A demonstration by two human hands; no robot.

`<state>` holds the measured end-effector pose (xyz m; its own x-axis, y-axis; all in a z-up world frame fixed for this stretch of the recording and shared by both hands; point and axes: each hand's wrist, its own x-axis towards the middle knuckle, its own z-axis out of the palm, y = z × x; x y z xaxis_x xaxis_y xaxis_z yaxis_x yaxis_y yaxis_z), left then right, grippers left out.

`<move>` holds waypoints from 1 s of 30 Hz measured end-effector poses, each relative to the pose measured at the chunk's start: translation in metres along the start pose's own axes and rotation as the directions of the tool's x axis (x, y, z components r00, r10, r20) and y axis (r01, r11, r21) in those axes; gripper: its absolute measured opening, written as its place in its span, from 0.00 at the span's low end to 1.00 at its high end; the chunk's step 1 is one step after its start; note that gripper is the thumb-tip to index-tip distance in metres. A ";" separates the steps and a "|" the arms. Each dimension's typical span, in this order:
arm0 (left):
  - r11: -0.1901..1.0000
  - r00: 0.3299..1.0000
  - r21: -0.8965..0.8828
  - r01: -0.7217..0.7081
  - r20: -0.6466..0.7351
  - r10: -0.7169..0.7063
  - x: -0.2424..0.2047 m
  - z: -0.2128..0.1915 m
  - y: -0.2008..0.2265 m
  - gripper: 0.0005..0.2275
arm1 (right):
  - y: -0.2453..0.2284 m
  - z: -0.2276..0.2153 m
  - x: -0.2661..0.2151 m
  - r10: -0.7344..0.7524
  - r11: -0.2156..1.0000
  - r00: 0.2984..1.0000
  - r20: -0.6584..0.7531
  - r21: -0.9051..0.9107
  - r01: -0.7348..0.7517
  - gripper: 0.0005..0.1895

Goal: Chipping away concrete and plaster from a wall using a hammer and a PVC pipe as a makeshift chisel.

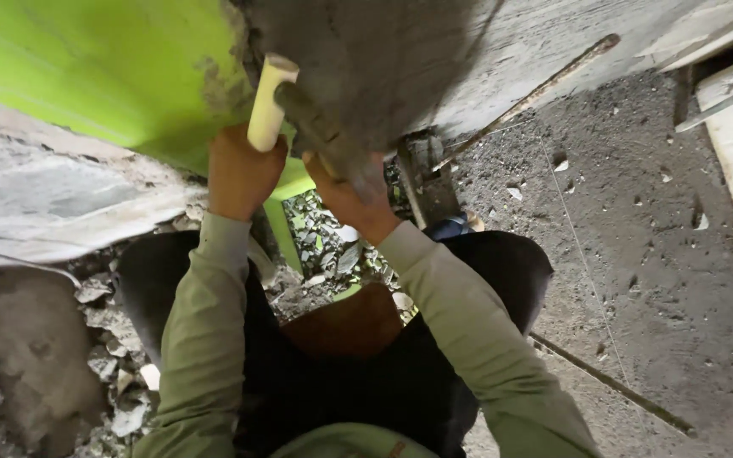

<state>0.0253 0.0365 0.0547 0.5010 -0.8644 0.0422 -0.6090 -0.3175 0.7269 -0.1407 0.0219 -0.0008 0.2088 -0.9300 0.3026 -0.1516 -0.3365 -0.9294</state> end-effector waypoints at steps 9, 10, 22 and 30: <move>1.000 0.999 -0.018 0.004 0.032 -0.003 0.007 0.002 -0.009 0.10 | 0.007 0.000 0.002 -0.349 0.878 0.935 0.068 -0.324 0.352 0.23; 1.000 0.999 -0.018 0.001 0.033 0.000 0.006 0.003 -0.009 0.10 | 0.002 0.002 0.003 -0.350 0.878 0.934 0.066 -0.326 0.352 0.23; 1.000 1.000 -0.005 -0.019 -0.021 0.019 0.010 0.006 -0.015 0.08 | -0.020 0.002 0.010 -0.140 0.990 0.990 -0.024 -0.026 0.139 0.12; 0.999 0.998 -0.005 -0.038 -0.047 0.038 0.007 0.005 -0.008 0.07 | 0.021 0.015 -0.002 -0.225 0.952 0.961 -0.159 0.175 0.252 0.12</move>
<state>0.0306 0.0309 0.0457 0.5062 -0.8564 0.1018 -0.6245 -0.2825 0.7281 -0.1294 0.0185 -0.0240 0.0815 -0.8417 0.5338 0.0772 -0.5286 -0.8453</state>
